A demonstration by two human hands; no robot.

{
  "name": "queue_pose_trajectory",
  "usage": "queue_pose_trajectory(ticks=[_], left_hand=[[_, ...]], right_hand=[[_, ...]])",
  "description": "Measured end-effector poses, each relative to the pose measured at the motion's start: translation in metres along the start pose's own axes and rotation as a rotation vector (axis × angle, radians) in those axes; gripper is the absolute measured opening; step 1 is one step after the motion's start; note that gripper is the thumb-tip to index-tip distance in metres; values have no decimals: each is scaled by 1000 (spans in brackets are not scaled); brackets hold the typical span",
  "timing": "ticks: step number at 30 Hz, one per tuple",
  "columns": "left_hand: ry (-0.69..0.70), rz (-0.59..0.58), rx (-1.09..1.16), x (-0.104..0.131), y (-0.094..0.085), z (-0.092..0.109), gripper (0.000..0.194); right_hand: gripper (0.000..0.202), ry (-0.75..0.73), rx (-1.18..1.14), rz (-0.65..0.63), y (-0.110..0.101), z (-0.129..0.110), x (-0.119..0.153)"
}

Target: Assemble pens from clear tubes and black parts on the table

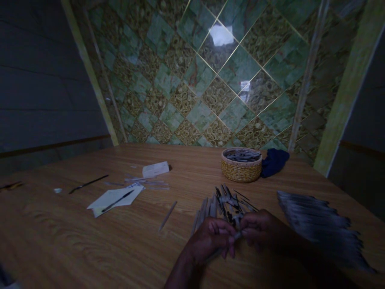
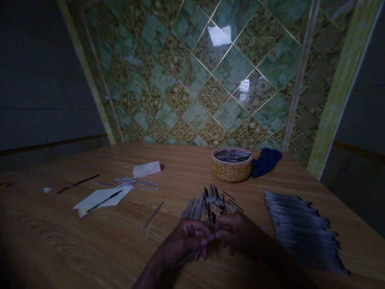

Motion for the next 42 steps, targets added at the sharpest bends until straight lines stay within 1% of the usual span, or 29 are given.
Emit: queue_pose_trajectory(ticks=[4,7,11,16,19,21,23,26,28,30,33,35,37,40,42], left_hand=[[7,28,-12,1,2,0,23],[6,47,-25,1,0,-3,25],[-6,14,-60,2,-2,-8,26],[1,-15,-92,2,-3,-10,18],[7,-11,-79,2,-4,-10,19],[-1,11,-67,1,-4,-11,23],[-16,32,-68,1,-5,-10,27],[-27,24,-84,1,-4,-10,28],[-18,13,-77,1,-3,-10,26],[-8,10,-64,0,-3,-10,24],[-17,12,-71,0,-3,-11,23],[-27,13,-81,0,-3,-11,24],[-17,18,-81,1,-3,-9,24],[2,32,-80,2,-1,-5,22],[3,28,-90,2,0,-4,20]], right_hand=[[22,-6,39,-6,1,2,0],[28,22,67,0,3,6,-1],[34,55,126,8,6,8,-1],[39,115,135,13,7,10,-3],[40,87,119,13,5,8,-3],[38,65,106,11,4,6,-2],[30,77,87,8,2,5,-1],[21,91,61,9,2,7,-1],[24,54,75,11,3,10,-3],[30,25,100,11,4,13,-5],[38,32,123,7,5,15,-7],[38,50,125,8,4,13,-6],[33,56,108,14,2,9,-3],[19,72,49,13,0,5,0],[18,70,33,3,0,6,0]])
Point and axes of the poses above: each hand's wrist, its own x-axis away from the middle knuckle, its own y-axis out of the palm, z = x × y, the point moved 3 cm from there along -x, towards the middle knuckle, and after that the axes turned 15 degrees about y, right-handed, at the moved point
